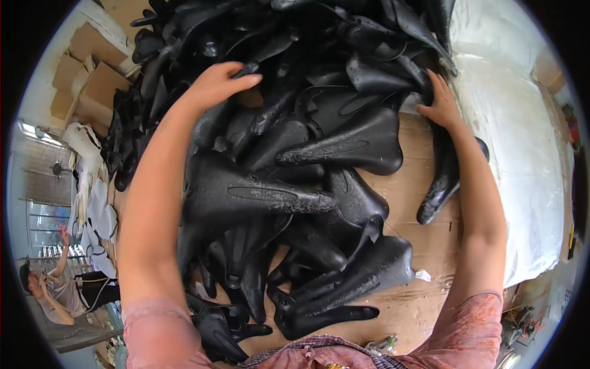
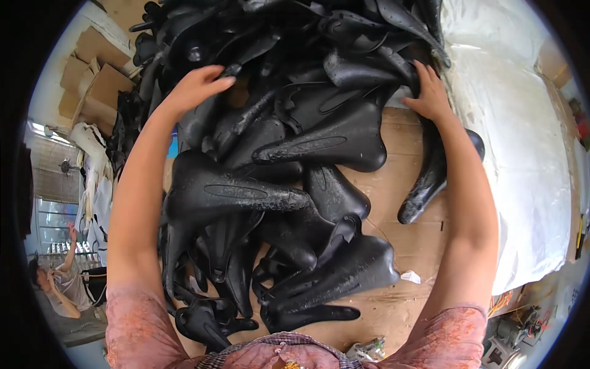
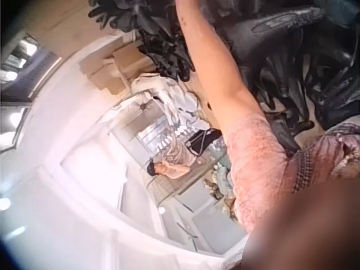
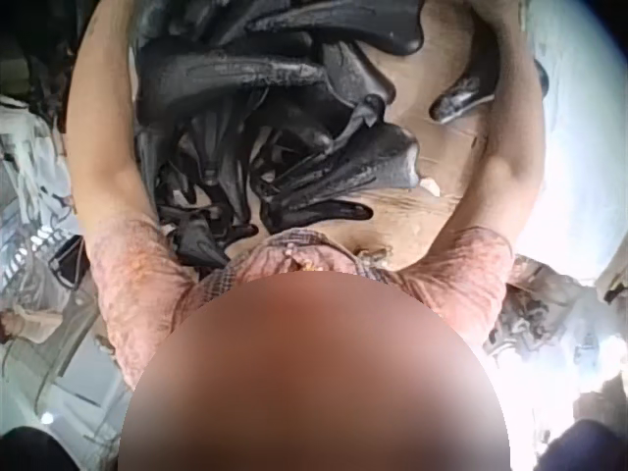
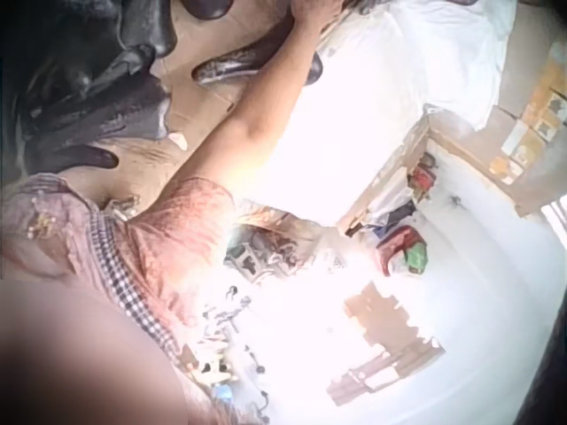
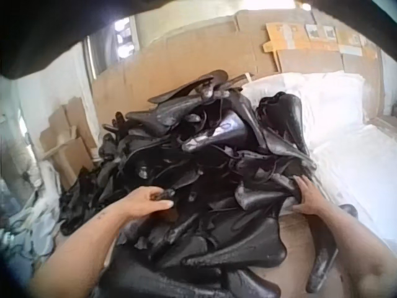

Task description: Sort and pack bicycle saddles from a pile into a cardboard box in a workshop.

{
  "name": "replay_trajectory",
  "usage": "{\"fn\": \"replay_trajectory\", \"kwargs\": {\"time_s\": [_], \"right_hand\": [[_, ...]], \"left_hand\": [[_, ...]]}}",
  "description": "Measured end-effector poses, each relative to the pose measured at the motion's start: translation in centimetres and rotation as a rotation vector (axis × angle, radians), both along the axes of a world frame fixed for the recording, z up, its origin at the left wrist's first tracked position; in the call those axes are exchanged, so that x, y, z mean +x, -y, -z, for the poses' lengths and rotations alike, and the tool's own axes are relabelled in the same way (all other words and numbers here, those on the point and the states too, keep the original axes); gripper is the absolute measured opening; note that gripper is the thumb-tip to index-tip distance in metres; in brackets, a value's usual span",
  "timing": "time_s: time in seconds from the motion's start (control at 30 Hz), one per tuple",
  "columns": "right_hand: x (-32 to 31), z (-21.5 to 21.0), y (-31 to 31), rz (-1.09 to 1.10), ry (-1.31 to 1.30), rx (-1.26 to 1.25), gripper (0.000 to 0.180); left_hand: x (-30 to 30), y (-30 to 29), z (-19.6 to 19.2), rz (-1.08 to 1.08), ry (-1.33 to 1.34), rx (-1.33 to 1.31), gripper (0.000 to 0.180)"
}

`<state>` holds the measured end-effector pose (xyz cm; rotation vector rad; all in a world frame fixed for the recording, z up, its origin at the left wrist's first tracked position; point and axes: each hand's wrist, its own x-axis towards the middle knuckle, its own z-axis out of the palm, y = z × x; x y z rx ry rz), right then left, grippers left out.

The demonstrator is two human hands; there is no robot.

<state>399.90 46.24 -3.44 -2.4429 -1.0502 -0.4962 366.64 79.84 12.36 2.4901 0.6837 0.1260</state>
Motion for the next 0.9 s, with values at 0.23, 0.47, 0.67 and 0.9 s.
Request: {"fn": "replay_trajectory", "kwargs": {"time_s": [0.23, 0.47, 0.67, 0.9], "right_hand": [[4.2, 0.1, -6.6, 0.17, 0.229, -0.171, 0.067], [6.6, 0.6, -3.6, -0.073, 0.175, -0.161, 0.058], [-6.3, -2.7, -3.4, -0.034, 0.044, -0.105, 0.061], [-21.1, -5.7, 0.3, -0.086, -0.051, 0.013, 0.061]], "left_hand": [[11.2, 1.9, 9.1, -0.02, -0.414, 0.721, 0.094], [10.3, 2.4, 10.5, 0.104, -0.424, 0.554, 0.086], [4.6, 4.6, 8.6, 0.106, -0.359, 0.544, 0.081], [-6.5, 10.3, 5.4, 0.048, -0.319, 0.368, 0.078]]}}
